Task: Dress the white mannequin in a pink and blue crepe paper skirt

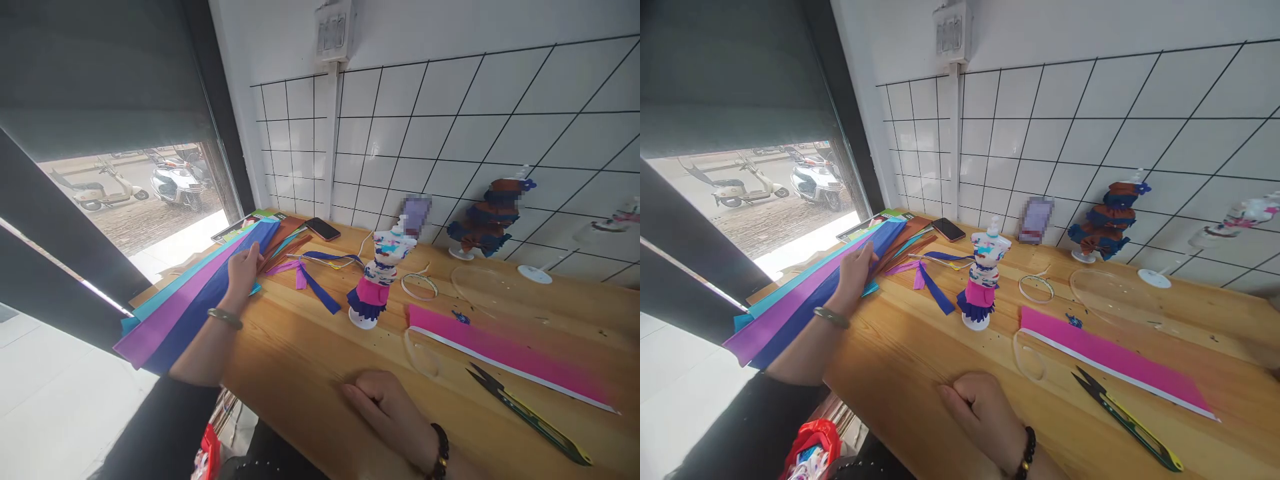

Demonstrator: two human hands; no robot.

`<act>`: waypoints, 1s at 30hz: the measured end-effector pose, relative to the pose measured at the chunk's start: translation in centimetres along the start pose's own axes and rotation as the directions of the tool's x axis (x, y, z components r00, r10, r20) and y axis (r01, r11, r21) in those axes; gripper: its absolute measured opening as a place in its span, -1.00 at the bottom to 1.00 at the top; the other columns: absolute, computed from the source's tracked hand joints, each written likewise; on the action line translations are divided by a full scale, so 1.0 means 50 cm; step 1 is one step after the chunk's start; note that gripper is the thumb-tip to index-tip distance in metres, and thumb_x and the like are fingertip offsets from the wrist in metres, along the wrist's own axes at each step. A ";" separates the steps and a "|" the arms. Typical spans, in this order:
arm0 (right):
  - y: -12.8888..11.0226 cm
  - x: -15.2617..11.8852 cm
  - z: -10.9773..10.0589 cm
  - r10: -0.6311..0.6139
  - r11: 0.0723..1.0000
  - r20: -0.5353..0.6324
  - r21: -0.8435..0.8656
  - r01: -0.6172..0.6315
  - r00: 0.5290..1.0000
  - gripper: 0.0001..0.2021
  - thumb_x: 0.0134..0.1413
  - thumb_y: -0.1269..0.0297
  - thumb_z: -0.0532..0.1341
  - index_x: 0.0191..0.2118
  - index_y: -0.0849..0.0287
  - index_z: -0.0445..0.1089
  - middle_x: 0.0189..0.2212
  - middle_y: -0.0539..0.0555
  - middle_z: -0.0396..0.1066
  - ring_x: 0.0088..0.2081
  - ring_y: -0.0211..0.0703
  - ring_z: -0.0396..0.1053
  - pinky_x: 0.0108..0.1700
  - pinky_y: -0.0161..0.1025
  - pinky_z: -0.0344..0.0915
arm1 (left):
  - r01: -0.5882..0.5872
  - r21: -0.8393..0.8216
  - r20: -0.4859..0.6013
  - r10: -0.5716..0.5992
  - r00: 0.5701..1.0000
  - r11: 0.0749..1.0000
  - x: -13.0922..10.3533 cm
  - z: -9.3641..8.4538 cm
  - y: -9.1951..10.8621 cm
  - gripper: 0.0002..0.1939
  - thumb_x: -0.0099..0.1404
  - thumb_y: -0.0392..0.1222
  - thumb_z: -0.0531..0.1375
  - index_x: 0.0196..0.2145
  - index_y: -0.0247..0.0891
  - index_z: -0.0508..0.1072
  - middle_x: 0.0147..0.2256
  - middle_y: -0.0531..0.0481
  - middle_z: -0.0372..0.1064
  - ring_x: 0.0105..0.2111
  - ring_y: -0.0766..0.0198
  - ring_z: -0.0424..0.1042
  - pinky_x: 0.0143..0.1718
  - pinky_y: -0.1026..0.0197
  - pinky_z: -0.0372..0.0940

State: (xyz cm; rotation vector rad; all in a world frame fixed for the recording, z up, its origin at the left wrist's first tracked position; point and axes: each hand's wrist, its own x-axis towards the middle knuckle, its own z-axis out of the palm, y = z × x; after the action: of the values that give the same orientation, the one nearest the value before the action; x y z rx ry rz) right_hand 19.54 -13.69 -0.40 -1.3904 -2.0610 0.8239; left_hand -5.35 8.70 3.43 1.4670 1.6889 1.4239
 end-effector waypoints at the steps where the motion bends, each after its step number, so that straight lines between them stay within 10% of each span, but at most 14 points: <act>1: -0.001 0.000 0.001 -0.003 1.000 -0.002 -0.007 0.003 1.000 -0.54 0.23 0.10 -0.12 -0.65 0.14 -0.18 -0.69 -0.10 -0.11 -0.60 -0.33 -0.08 -0.49 -0.30 -0.07 | -0.007 0.090 0.014 0.006 1.000 0.996 0.018 -0.027 -0.008 -0.70 0.09 0.07 0.16 -0.51 -0.25 0.37 -0.40 -0.07 0.38 -0.26 0.12 0.36 -0.22 0.17 0.21; 7: -0.001 0.001 0.004 -0.019 0.999 -0.030 -0.041 0.018 0.999 -0.53 0.22 0.14 -0.08 -0.67 0.15 -0.19 -0.70 -0.09 -0.07 -0.60 -0.33 -0.07 -0.49 -0.29 -0.04 | 0.051 0.448 0.067 -0.091 0.994 0.892 0.079 -0.141 -0.062 -0.55 -0.21 -0.13 0.34 -0.30 -0.29 0.40 -0.06 -0.32 0.32 0.10 -0.29 0.11 0.05 -0.13 0.00; 14: 0.001 0.003 0.007 -0.021 0.999 -0.022 0.028 0.022 1.000 -0.54 0.22 0.12 -0.09 -0.67 0.14 -0.19 -0.69 -0.09 -0.10 -0.60 -0.32 -0.06 -0.49 -0.31 -0.04 | 0.135 0.509 0.098 -0.213 0.972 0.850 0.090 -0.142 -0.083 -0.66 -0.26 -0.15 0.36 -0.53 -0.24 0.30 -0.24 -0.25 0.41 0.01 -0.24 0.25 -0.09 -0.02 0.18; 22: 0.003 0.005 0.006 0.007 0.997 -0.024 0.081 -0.005 1.000 -0.54 0.22 0.09 -0.10 -0.66 0.14 -0.17 -0.68 -0.10 -0.10 -0.60 -0.34 -0.08 -0.50 -0.31 -0.06 | 0.440 0.205 0.271 -0.483 0.833 0.874 0.094 -0.140 -0.030 -0.77 -0.09 -0.18 0.34 -0.49 -0.29 0.39 -0.52 -0.10 0.44 -0.42 0.01 0.47 -0.43 0.07 0.34; 30: -0.001 0.000 0.001 0.003 0.995 -0.081 0.097 0.005 0.997 -0.54 0.19 0.10 -0.04 -0.69 0.15 -0.04 -0.70 -0.10 -0.01 -0.60 -0.34 -0.01 -0.52 -0.32 0.01 | 0.692 -0.230 0.516 -0.518 0.683 0.684 0.032 -0.102 0.012 -0.87 0.19 -0.31 0.14 -0.29 -0.35 0.44 -0.43 -0.15 0.47 -0.41 0.09 0.49 -0.33 0.03 0.43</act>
State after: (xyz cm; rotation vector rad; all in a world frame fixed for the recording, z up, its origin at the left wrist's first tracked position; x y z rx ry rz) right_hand 19.48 -13.70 -0.41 -1.3476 -1.9346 0.8425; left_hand -9.97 8.11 6.13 0.7518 1.3131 0.9131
